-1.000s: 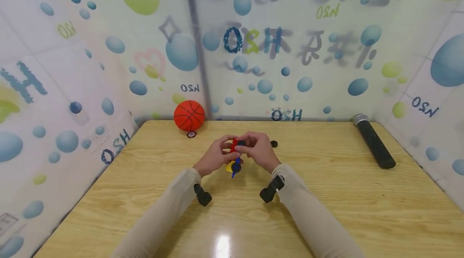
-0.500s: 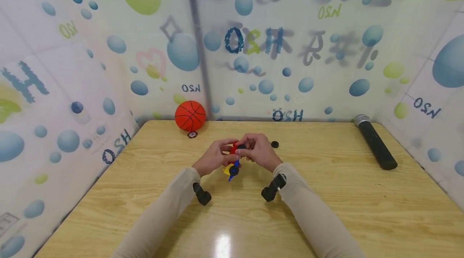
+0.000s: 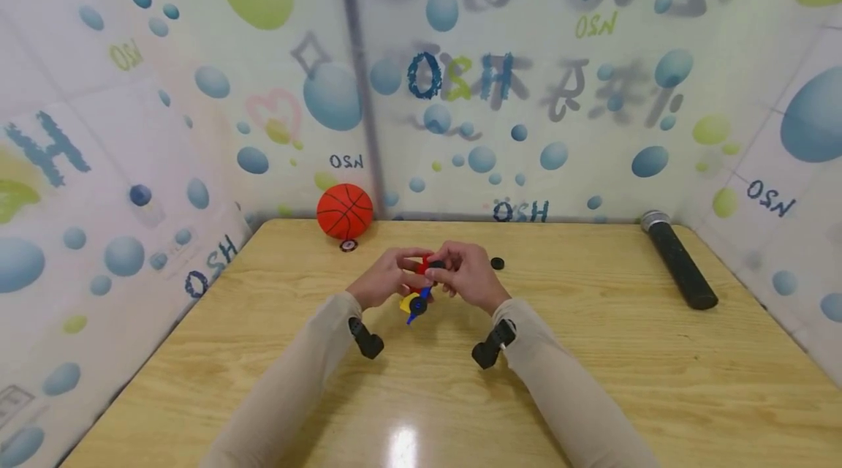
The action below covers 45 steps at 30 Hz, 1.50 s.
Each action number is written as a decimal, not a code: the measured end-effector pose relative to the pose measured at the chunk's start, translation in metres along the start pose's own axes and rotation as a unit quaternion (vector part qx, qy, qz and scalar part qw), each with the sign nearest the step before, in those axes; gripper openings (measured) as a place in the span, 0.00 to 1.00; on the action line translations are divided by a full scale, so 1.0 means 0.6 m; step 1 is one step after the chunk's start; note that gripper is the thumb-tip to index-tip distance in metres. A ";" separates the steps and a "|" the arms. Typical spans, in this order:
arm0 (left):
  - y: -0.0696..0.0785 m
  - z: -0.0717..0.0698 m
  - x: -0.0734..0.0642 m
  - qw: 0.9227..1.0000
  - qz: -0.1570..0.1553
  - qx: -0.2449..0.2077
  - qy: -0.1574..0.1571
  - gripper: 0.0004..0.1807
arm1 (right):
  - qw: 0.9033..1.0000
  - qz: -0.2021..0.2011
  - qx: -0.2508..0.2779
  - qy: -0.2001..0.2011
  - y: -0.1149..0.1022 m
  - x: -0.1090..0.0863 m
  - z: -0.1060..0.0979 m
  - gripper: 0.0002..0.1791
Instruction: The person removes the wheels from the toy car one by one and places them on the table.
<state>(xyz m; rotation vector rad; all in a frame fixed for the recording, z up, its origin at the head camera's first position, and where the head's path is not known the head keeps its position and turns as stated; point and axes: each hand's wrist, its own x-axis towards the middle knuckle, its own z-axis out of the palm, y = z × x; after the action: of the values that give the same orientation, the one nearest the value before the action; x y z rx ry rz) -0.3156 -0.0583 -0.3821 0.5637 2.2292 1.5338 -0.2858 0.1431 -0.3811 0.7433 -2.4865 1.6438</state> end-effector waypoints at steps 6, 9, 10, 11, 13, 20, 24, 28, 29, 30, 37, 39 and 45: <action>-0.023 -0.014 -0.012 0.999 0.005 -0.037 0.016 0.21 | 0.997 -0.032 -0.051 -0.040 -0.003 -0.001 0.003 0.05; -0.020 -0.021 -0.021 0.999 -0.005 -0.039 0.036 0.24 | 0.998 -0.013 -0.031 -0.053 0.003 0.004 -0.003 0.10; -0.018 -0.023 -0.022 0.998 -0.003 -0.042 0.039 0.25 | 0.998 -0.009 -0.025 -0.053 0.006 0.006 -0.006 0.11; -0.016 -0.024 -0.022 0.998 0.000 -0.049 0.039 0.25 | 0.998 -0.005 -0.019 -0.052 0.010 0.007 -0.009 0.12; -0.015 -0.026 -0.023 0.997 0.008 -0.061 0.041 0.25 | 0.999 -0.004 -0.010 -0.053 0.016 0.007 -0.016 0.15; -0.022 -0.026 -0.027 0.994 0.007 -0.093 0.053 0.25 | 0.998 -0.008 -0.028 -0.059 0.029 -0.006 -0.036 0.19; -0.024 -0.026 -0.030 0.994 0.002 -0.097 0.051 0.24 | 0.997 0.012 -0.053 -0.051 0.039 -0.013 -0.056 0.20; -0.024 -0.026 -0.031 0.995 -0.005 -0.095 0.043 0.23 | 0.996 0.029 -0.075 -0.041 0.050 -0.017 -0.080 0.20; -0.024 -0.026 -0.031 0.995 -0.007 -0.094 0.041 0.23 | 0.995 0.031 -0.080 -0.040 0.052 -0.018 -0.085 0.19; -0.024 -0.027 -0.031 0.995 -0.008 -0.094 0.039 0.23 | 0.995 0.031 -0.086 -0.040 0.055 -0.019 -0.091 0.19; -0.023 -0.025 -0.033 0.995 -0.008 -0.092 0.036 0.23 | 0.990 0.043 -0.132 -0.035 0.073 -0.023 -0.124 0.20; -0.023 -0.025 -0.033 0.995 -0.007 -0.091 0.034 0.23 | 0.987 0.053 -0.145 -0.033 0.077 -0.023 -0.133 0.21; -0.024 -0.024 -0.033 0.996 -0.009 -0.087 0.036 0.23 | 0.982 0.088 -0.164 -0.025 0.092 -0.021 -0.158 0.21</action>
<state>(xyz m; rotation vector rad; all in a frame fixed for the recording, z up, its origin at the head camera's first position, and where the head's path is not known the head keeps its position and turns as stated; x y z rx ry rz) -0.3079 -0.0844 -0.3895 0.4430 2.1183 1.7428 -0.3173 0.2485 -0.3915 0.5430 -2.8296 1.2185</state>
